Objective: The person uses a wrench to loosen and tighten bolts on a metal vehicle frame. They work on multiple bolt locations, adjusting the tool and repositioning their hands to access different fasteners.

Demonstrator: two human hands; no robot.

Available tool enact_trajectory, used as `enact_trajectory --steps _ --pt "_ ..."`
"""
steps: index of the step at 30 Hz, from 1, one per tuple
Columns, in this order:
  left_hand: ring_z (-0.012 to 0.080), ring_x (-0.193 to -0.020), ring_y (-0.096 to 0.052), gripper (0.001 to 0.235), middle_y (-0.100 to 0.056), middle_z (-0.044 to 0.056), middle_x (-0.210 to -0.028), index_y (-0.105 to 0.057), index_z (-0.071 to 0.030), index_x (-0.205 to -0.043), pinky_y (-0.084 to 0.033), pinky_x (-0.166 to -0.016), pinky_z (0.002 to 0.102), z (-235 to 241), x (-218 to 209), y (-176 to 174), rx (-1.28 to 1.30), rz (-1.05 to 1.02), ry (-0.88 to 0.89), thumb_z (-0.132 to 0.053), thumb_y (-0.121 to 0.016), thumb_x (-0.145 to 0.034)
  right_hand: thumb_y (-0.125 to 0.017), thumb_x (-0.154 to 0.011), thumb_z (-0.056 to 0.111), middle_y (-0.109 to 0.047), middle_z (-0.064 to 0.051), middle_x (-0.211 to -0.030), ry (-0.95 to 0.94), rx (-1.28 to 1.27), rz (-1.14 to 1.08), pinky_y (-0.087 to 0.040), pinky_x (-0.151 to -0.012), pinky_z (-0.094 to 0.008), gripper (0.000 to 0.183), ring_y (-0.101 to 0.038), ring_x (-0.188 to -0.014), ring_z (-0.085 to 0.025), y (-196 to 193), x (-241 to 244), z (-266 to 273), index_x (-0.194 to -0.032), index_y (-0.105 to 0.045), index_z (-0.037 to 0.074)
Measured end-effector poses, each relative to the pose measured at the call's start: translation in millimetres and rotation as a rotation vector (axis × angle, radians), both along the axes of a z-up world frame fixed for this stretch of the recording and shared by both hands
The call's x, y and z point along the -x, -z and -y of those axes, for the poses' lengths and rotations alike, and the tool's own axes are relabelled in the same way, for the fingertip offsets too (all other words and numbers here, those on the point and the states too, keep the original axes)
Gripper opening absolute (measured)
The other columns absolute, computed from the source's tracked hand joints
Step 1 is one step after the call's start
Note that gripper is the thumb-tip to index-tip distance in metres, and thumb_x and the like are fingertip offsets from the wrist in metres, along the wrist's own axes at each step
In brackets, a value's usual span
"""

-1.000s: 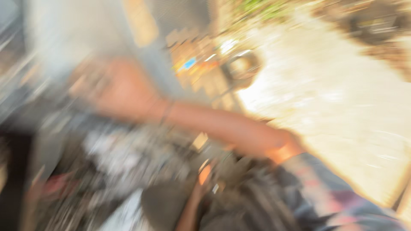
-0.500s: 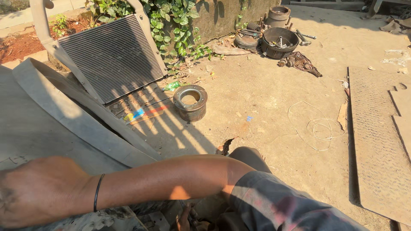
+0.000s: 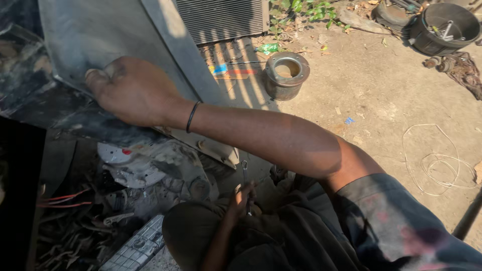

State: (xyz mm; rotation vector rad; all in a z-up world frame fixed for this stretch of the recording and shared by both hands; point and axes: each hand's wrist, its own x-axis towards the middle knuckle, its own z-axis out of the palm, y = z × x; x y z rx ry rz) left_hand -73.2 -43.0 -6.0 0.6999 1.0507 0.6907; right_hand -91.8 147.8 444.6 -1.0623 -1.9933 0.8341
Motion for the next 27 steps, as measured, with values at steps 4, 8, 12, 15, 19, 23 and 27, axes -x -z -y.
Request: enact_trajectory --steps 4,8,12,15,19,23,27 --pt "0.0123 -0.059 -0.053 0.046 -0.058 0.002 -0.069 -0.062 0.003 -0.089 -0.043 -0.053 0.03 -5.5 -14.1 3.2 -0.014 -0.018 0.028 -0.04 -0.068 -0.103 -0.053 -0.101 0.015 -0.064 -0.014 -0.071 -0.034 -0.909 0.08 -0.049 -0.062 -0.051 0.017 -0.064 -0.066 -0.035 7.9 -2.2 -20.3 -0.101 -0.064 0.003" --pt "0.0096 -0.057 -0.051 0.034 -0.057 -0.001 -0.069 -0.072 -0.004 -0.1 -0.041 -0.051 0.027 -3.2 -9.1 -8.9 0.069 0.07 -0.045 -0.037 -0.069 -0.096 -0.057 -0.095 0.011 -0.065 -0.016 -0.074 -0.078 -0.743 0.057 -0.051 -0.066 -0.051 0.007 -0.065 -0.07 -0.038 13.9 -5.7 -26.6 -0.095 -0.06 0.006" --pt "0.0083 -0.059 -0.054 0.034 -0.058 -0.002 -0.07 -0.073 -0.004 -0.1 -0.042 -0.051 0.026 3.4 -12.7 -16.1 0.037 0.049 -0.056 -0.038 -0.07 -0.094 -0.055 -0.102 0.014 -0.066 -0.015 -0.081 -0.172 -0.712 -0.039 -0.053 -0.07 -0.046 0.012 -0.065 -0.076 -0.035 13.9 -12.8 -16.1 -0.102 -0.061 0.004" --pt "0.0086 -0.058 -0.052 0.037 -0.058 -0.001 -0.07 -0.072 -0.003 -0.1 -0.041 -0.049 0.025 -0.8 -11.7 -17.4 0.022 0.042 -0.054 -0.039 -0.072 -0.094 -0.06 -0.107 0.034 -0.056 -0.014 -0.064 -0.054 0.081 -0.169 -0.05 -0.06 -0.04 0.044 -0.054 -0.057 -0.022 6.5 -19.1 -2.4 -0.076 -0.069 0.003" --pt "0.0071 -0.058 -0.052 0.038 -0.057 -0.003 -0.071 -0.073 -0.004 -0.102 -0.04 -0.05 0.023 -0.4 -9.8 -13.6 0.059 0.028 -0.025 -0.041 -0.072 -0.093 -0.076 -0.099 0.031 -0.064 -0.007 -0.075 0.04 -0.323 -0.316 -0.052 -0.063 -0.033 0.035 -0.06 -0.069 -0.014 -2.6 -23.3 6.3 -0.088 -0.065 -0.001" --pt "0.0069 -0.06 -0.054 0.04 -0.058 -0.002 -0.071 -0.073 -0.003 -0.101 -0.042 -0.05 0.024 -1.6 -10.4 -10.8 0.028 0.024 -0.02 -0.042 -0.074 -0.092 -0.07 -0.1 0.026 -0.074 0.001 -0.082 -0.08 -0.348 -0.446 -0.059 -0.071 -0.025 0.019 -0.071 -0.076 -0.006 -7.8 -20.6 8.3 -0.099 -0.072 0.007" --pt "0.0087 -0.06 -0.054 0.04 -0.059 -0.001 -0.072 -0.068 -0.004 -0.095 -0.043 -0.05 0.025 -2.3 -12.0 -12.6 0.009 -0.007 -0.021 -0.043 -0.076 -0.093 -0.072 -0.104 0.021 -0.074 -0.006 -0.094 -0.009 -0.541 -0.329 -0.057 -0.08 -0.03 0.014 -0.071 -0.086 -0.014 -3.5 -26.9 19.2 -0.108 -0.074 0.007"
